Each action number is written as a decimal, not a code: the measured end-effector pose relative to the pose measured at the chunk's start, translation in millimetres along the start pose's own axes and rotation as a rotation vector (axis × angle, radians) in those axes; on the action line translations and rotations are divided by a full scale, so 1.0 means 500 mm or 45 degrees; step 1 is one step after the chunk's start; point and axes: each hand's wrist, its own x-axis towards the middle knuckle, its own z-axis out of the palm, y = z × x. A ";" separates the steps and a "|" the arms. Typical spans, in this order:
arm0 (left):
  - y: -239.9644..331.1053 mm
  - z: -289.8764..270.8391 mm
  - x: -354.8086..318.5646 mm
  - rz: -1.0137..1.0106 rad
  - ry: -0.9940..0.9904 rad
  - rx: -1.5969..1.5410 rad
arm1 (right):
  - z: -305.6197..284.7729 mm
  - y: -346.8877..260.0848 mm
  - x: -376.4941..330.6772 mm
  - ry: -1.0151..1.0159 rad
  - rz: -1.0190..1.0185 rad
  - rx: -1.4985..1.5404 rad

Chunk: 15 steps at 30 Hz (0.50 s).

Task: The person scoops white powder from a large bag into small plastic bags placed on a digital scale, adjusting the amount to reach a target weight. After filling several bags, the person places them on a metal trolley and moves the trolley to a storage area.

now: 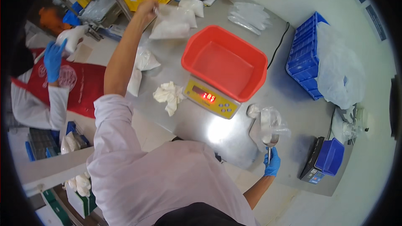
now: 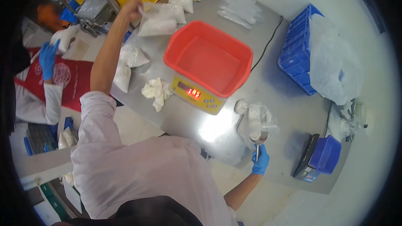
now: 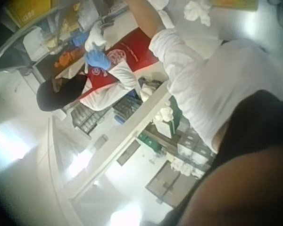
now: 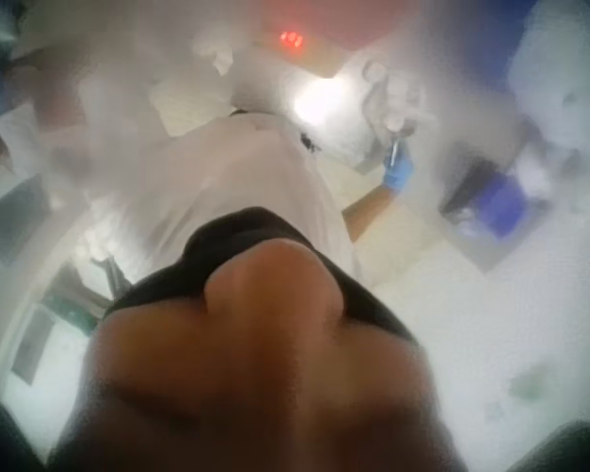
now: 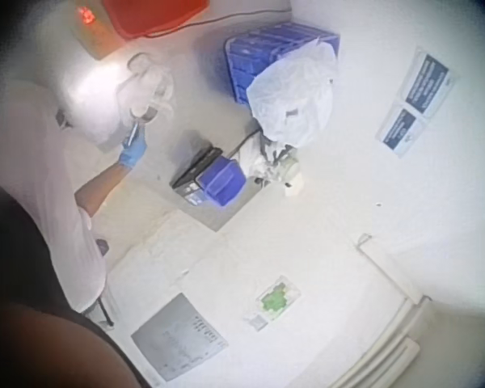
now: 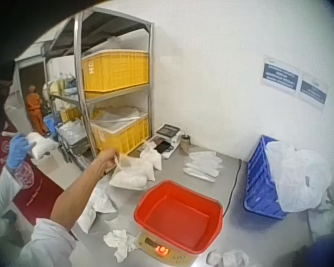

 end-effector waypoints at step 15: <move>-0.372 0.451 0.189 0.959 -0.886 1.471 | 0.082 0.086 -0.110 0.693 -0.057 0.642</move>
